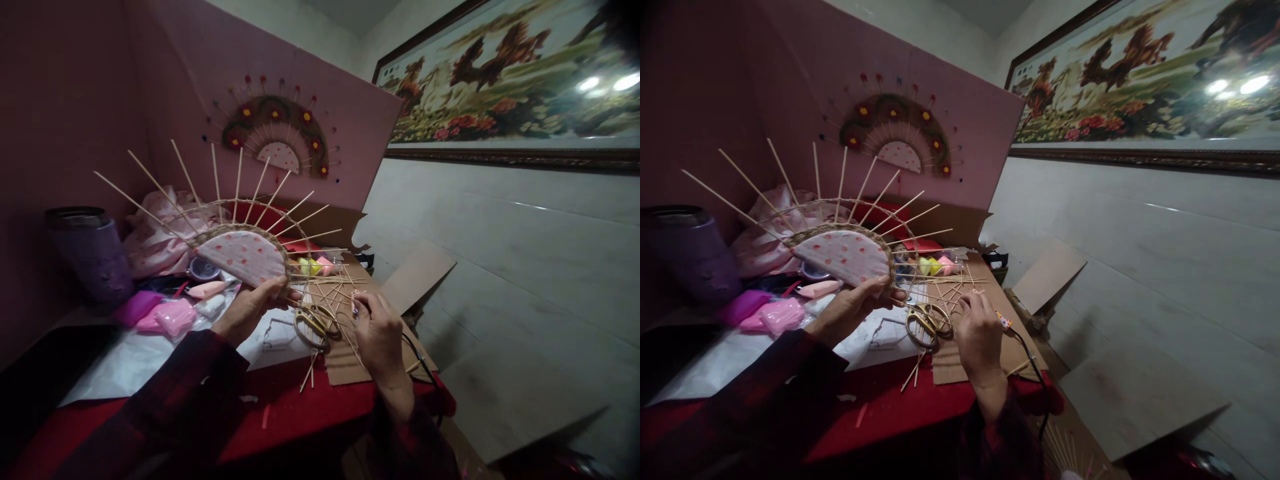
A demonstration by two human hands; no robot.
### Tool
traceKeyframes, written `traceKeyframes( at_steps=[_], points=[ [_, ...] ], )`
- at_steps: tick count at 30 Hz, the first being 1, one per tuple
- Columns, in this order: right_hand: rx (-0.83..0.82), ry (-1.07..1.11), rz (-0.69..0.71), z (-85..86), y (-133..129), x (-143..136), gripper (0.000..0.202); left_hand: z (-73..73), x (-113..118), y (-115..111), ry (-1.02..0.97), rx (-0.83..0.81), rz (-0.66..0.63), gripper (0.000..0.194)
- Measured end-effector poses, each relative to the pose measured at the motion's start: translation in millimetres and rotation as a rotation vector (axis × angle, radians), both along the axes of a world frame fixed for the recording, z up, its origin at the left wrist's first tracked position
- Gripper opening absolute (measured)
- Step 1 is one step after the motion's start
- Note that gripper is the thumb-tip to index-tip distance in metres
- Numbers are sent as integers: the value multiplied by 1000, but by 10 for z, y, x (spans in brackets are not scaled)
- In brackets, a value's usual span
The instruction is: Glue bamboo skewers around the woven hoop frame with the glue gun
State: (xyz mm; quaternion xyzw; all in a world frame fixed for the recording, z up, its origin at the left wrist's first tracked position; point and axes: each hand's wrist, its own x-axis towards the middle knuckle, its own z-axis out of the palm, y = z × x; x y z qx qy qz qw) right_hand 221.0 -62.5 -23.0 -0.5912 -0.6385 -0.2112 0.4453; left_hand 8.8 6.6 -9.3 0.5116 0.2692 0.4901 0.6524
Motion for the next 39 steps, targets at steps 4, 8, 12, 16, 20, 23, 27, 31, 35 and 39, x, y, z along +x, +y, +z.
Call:
traceKeyframes(
  at_steps=[4,8,12,16,20,23,27,31,35,39],
  points=[
    [-44,41,-31,-55,-8,45,15,13,-18,13,-17,3,3,24],
    [-75,87,-44,-93,31,84,17,18,-18,8,-23,6,7,24],
    [-124,104,-36,-90,87,119,18,31,-18,-4,-37,-11,-4,23],
    [-104,117,-10,-48,110,133,19,45,-24,-16,-22,-22,-12,22],
    [-22,62,-17,10,113,96,17,32,-23,-24,32,14,-40,23],
    [25,-19,-66,59,126,37,16,15,-8,-35,66,12,-56,22],
    [67,-74,-129,128,167,-48,16,4,20,-54,86,-46,-83,18],
    [49,-86,-144,176,211,-123,16,13,33,-68,152,-92,-125,24],
    [61,-79,-138,197,261,-186,16,26,30,-88,155,-131,-163,26],
    [84,-34,-74,217,315,-233,17,8,29,-93,128,-140,-160,24]
  ],
)
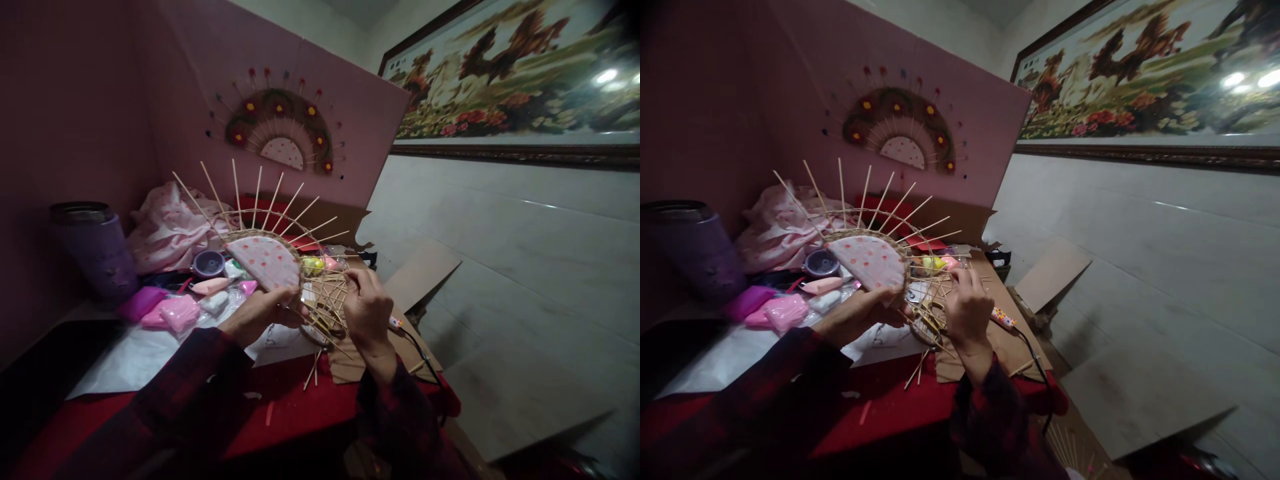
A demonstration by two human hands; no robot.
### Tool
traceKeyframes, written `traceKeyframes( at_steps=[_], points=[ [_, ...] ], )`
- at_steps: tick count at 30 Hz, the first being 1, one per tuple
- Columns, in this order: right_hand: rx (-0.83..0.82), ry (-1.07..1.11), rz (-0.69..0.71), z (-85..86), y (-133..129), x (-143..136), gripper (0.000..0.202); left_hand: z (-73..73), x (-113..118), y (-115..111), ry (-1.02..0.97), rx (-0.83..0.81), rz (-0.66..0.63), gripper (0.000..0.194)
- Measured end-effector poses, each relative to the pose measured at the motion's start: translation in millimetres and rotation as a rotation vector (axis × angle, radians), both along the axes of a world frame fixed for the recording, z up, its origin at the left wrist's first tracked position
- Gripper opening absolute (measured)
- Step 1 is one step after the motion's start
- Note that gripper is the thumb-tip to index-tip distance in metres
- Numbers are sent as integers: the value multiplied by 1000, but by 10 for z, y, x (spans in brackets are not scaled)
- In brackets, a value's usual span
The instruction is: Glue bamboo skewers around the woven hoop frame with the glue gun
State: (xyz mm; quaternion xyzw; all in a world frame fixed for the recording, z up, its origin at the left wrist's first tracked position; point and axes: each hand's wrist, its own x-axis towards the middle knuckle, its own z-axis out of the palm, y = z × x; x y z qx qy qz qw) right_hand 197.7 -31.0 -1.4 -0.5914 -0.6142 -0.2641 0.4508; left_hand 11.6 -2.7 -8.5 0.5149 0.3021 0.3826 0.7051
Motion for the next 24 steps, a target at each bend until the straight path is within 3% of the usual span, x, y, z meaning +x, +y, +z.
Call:
traceKeyframes(
  at_steps=[3,7,11,18,24],
  points=[
    [-84,-38,114,15,-19,-25,20,-38,-9,33,-21,-27,-7,24],
    [-114,-127,257,36,-183,-55,41,-62,-35,86,-53,-75,-11,25],
    [-207,-214,462,58,-355,-81,24,-37,-49,90,-127,-106,-13,18],
    [-305,-315,441,72,-342,-93,14,-50,-28,86,-121,-121,-14,18],
    [-290,-363,421,86,-310,-140,8,-64,-30,91,-138,-126,-36,20]
  ],
)
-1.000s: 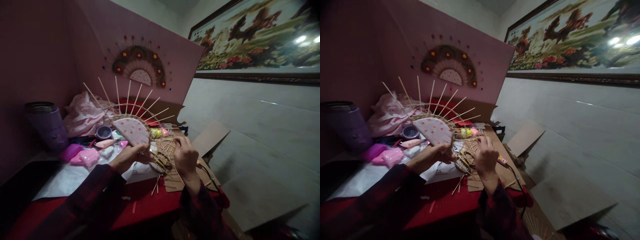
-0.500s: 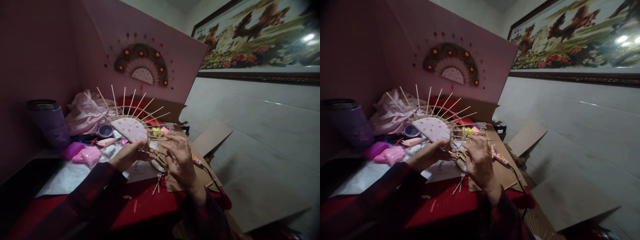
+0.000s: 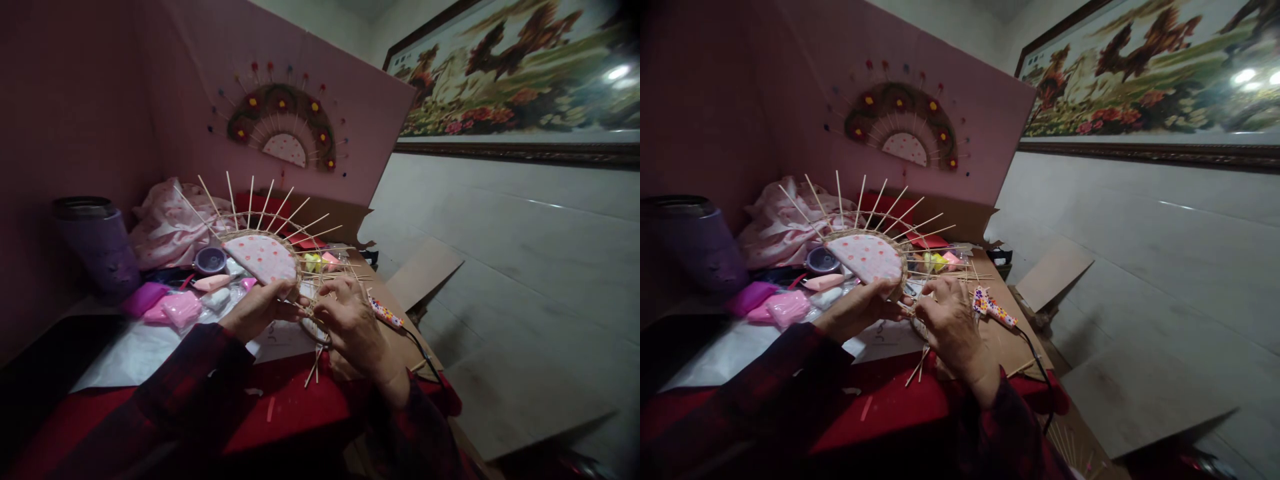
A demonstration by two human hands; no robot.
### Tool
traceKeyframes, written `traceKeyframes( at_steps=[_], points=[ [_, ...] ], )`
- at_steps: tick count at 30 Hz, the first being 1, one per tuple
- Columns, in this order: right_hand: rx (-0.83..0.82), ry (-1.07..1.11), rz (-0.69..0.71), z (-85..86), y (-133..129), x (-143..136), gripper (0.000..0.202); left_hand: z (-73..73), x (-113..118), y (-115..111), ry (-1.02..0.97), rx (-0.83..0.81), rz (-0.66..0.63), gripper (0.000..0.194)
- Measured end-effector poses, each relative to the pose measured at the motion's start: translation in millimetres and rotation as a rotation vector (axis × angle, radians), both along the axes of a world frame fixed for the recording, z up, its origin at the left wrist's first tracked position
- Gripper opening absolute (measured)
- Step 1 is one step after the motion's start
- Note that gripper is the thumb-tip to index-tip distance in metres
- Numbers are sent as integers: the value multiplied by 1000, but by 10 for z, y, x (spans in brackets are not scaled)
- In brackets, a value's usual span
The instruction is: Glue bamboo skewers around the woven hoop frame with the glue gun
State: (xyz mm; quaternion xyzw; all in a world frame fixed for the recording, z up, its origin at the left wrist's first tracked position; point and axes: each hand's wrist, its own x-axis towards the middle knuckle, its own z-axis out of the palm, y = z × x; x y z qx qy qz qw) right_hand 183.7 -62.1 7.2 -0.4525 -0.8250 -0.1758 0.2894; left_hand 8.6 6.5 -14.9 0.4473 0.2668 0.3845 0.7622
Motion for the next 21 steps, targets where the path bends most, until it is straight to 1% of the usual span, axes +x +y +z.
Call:
traceKeyframes(
  at_steps=[6,11,16,21],
  points=[
    [15,-12,4,-5,14,-21,6,14,5,-14,38,5,13,22],
    [47,6,21,-35,45,-28,7,15,4,-28,60,44,26,24],
    [50,-16,-2,-60,60,-23,3,17,-2,-32,83,37,-4,28],
    [54,-38,-24,-73,66,-25,3,9,4,-28,83,42,-10,26]
  ],
)
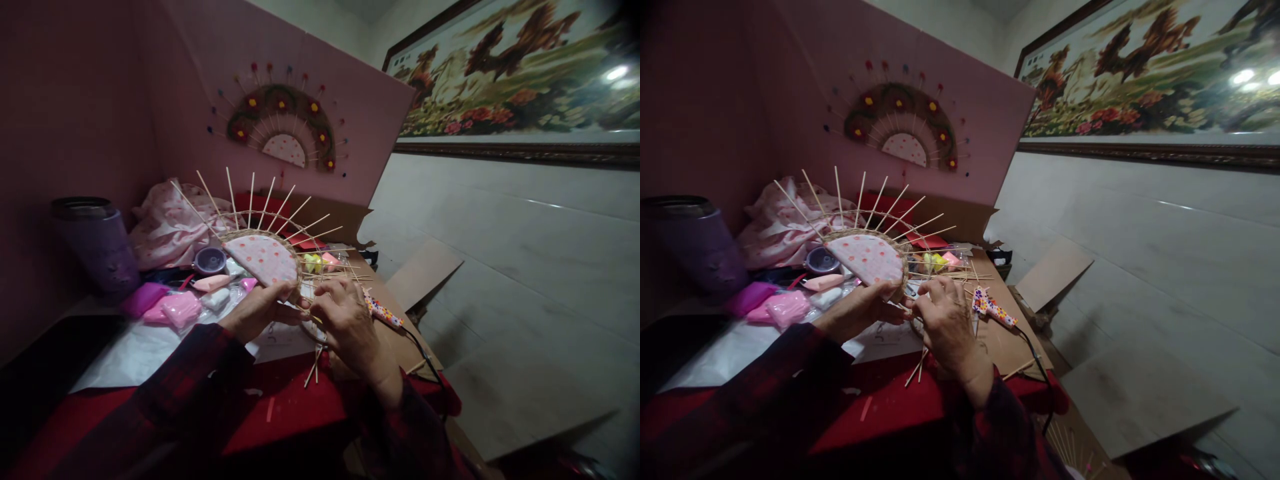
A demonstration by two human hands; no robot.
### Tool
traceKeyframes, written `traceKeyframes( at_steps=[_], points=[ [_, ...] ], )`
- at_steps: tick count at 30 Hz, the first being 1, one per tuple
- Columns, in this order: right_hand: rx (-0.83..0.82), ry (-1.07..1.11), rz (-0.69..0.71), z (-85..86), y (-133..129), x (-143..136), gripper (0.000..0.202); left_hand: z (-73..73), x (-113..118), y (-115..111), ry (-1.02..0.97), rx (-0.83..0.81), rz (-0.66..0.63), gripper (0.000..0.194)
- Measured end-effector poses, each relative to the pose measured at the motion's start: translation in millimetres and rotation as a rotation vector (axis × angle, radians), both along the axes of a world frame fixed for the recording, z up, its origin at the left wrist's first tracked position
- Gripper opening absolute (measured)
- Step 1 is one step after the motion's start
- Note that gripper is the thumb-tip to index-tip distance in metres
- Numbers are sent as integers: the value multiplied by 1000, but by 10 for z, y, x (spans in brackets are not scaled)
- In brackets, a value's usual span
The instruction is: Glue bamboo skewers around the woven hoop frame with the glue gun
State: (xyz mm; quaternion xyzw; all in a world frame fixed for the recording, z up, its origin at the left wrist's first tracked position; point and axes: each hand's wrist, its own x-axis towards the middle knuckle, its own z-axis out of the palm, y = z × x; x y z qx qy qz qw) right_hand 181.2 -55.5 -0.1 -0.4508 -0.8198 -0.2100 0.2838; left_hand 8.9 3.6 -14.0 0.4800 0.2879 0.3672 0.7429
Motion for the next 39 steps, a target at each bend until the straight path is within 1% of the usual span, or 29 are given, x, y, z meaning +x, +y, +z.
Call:
traceKeyframes(
  at_steps=[5,8,12,16,21,24,26,34,39],
  points=[
    [-16,7,2,16,-20,-3,3,9,14,0,-28,-40,-8,23],
    [-41,25,-12,24,-42,2,3,10,20,-8,-44,-36,-5,21],
    [-52,29,-25,20,-59,11,4,-17,29,-7,-58,-25,3,18],
    [-45,32,-29,7,-63,15,5,-48,34,14,-70,-25,30,20],
    [-42,31,-19,-23,-52,28,2,-50,27,15,-73,-10,-20,23],
    [-51,29,-22,-40,-49,37,11,-29,32,-11,-89,6,-50,23],
    [-52,36,-24,-44,-52,39,13,-21,38,-25,-104,0,-37,23],
    [-42,19,-30,-44,-51,36,6,-79,49,25,-70,-40,33,19],
    [-45,10,-30,-83,-35,14,6,-95,44,32,-78,-12,22,19]
  ],
)
